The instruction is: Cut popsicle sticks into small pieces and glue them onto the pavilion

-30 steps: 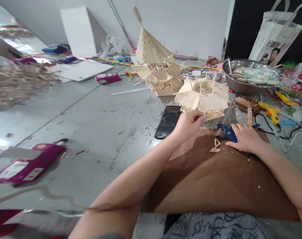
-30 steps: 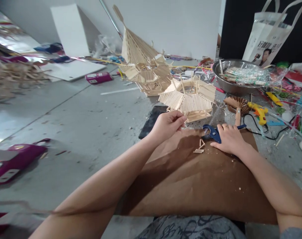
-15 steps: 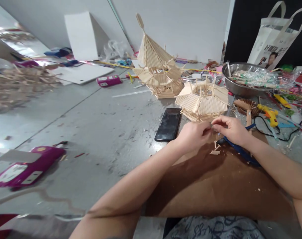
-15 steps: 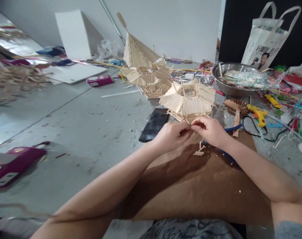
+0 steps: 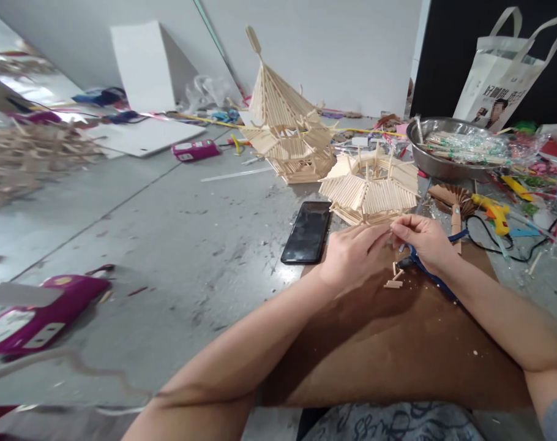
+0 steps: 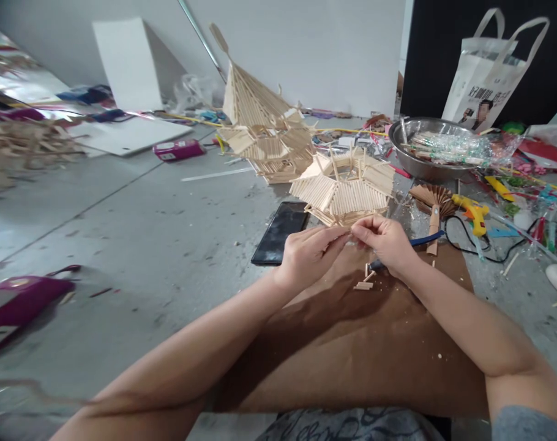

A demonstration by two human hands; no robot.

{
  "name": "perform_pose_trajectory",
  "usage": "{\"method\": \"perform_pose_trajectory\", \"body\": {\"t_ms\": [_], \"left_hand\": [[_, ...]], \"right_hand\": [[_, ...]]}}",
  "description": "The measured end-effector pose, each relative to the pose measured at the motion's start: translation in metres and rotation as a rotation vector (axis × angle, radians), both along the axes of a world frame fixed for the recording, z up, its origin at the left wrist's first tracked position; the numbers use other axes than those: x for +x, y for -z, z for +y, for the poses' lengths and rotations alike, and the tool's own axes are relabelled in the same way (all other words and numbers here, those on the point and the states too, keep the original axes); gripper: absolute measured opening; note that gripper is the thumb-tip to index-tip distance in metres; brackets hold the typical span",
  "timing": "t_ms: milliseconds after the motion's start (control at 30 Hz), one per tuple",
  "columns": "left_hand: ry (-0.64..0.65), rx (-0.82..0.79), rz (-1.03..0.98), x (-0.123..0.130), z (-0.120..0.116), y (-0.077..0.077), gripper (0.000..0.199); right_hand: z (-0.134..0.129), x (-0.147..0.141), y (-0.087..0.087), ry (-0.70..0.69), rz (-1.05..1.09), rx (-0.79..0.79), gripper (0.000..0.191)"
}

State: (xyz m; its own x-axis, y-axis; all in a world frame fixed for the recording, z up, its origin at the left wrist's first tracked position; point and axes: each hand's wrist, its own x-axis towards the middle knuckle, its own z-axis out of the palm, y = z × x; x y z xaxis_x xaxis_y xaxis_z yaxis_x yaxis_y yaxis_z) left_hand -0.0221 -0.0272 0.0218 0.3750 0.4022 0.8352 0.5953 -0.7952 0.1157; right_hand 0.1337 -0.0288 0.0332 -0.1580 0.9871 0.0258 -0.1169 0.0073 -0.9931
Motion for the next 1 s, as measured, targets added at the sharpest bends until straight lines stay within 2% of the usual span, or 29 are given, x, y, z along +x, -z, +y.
{"method": "perform_pose_trajectory", "body": {"t_ms": [133,200,267,367,467,600,767,1000], "left_hand": [[0.034,0.061,0.006,-0.004,0.003,0.001,0.010],[0.010,0.061,0.000,-0.008,0.006,-0.001,0.011],[-0.081,0.017,-0.024,-0.015,0.011,-0.006,0.013],[-0.309,-0.193,-0.029,-0.028,0.021,-0.015,0.020],[-0.406,-0.318,0.045,-0.037,0.030,-0.018,0.022],[-0.439,-0.340,0.102,-0.038,0.035,-0.014,0.022],[-0.484,-0.340,0.168,-0.036,0.033,-0.013,0.022],[-0.500,-0.273,0.265,-0.035,0.031,-0.014,0.027]], "right_hand": [[0.003,-0.008,0.004,-0.006,0.039,-0.008,0.034],[0.005,-0.009,0.004,-0.007,0.039,-0.021,0.037],[0.006,-0.006,0.001,-0.004,0.013,-0.012,0.040],[0.004,0.011,-0.005,0.005,-0.117,0.077,0.037],[0.000,0.035,-0.011,-0.021,-0.324,0.152,0.028],[-0.005,0.058,-0.017,0.021,-0.518,0.199,0.025],[-0.009,0.064,-0.026,-0.001,-0.719,0.314,0.021],[-0.014,0.068,-0.032,0.025,-0.773,0.370,0.024]]}}
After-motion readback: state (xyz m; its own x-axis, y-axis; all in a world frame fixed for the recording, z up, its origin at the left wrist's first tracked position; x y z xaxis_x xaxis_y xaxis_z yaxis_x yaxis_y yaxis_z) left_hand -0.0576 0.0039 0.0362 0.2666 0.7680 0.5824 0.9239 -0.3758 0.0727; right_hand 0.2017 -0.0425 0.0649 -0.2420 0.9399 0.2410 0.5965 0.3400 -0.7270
